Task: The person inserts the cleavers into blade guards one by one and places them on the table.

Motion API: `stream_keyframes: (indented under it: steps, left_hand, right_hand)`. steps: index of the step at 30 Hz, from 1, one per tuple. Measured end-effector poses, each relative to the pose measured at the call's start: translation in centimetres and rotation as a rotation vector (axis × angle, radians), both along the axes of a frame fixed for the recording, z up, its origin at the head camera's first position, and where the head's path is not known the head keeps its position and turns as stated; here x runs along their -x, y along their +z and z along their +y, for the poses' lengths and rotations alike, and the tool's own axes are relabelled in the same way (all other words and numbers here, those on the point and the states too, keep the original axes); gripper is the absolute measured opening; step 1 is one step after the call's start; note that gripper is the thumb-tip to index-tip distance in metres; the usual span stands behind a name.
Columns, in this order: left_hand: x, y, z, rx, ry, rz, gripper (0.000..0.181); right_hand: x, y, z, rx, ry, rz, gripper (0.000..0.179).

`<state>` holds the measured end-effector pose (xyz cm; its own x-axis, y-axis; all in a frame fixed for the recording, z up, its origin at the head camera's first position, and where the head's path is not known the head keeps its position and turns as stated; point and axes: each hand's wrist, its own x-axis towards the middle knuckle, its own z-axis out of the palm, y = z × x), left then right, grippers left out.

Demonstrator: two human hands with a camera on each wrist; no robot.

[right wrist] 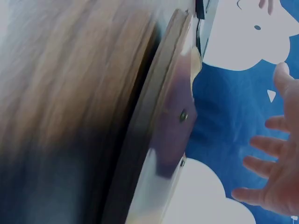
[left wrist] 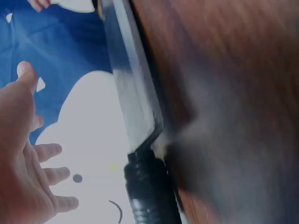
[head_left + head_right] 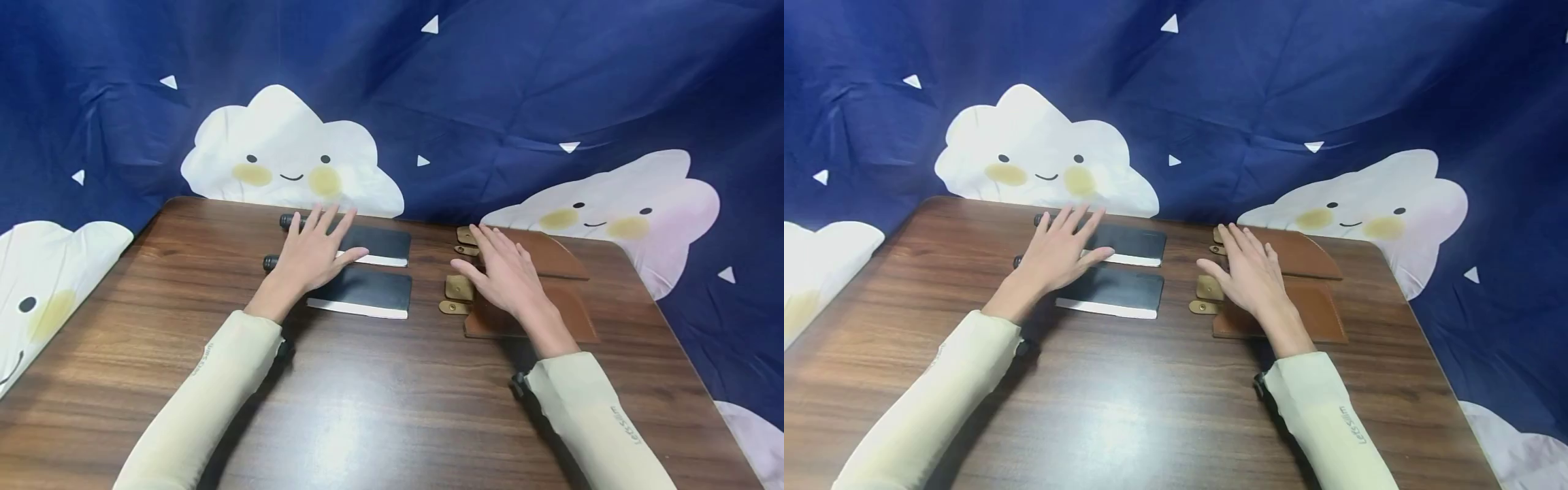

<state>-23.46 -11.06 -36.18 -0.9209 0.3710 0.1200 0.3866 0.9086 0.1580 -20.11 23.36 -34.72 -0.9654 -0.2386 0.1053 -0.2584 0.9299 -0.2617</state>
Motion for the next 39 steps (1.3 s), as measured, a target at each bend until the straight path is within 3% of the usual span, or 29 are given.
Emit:
stream_keyframes:
  steps: [6,14,17,24,32,39]
  left_hand:
    - [-0.2,0.1,-1.7,-0.093,-0.004,0.031,0.083]
    - [0.0,-0.2,-3.8,-0.227,-0.042,0.129,0.073]
    - [0.0,-0.3,-4.5,-0.254,-0.031,0.131,0.072]
    - [0.0,-0.5,-6.1,-0.296,0.027,0.037,0.065]
    - [0.2,-0.8,-7.4,-0.33,0.08,-0.018,0.064]
    - [0.4,-1.4,-9.2,-0.541,0.074,-0.178,0.059]
  right_hand:
    - [-0.4,-0.1,1.4,-0.011,0.039,0.0,0.086]
    - [-0.6,-0.6,3.3,-0.021,0.096,0.007,0.08]
    - [-0.8,-0.8,4.0,-0.023,0.115,-0.004,0.078]
    - [-1.2,-1.2,5.8,-0.014,0.161,-0.064,0.078]
    - [-1.3,-1.2,7.3,-0.019,0.209,-0.119,0.086]
    - [-1.7,-1.3,8.3,-0.034,0.237,-0.169,0.112]
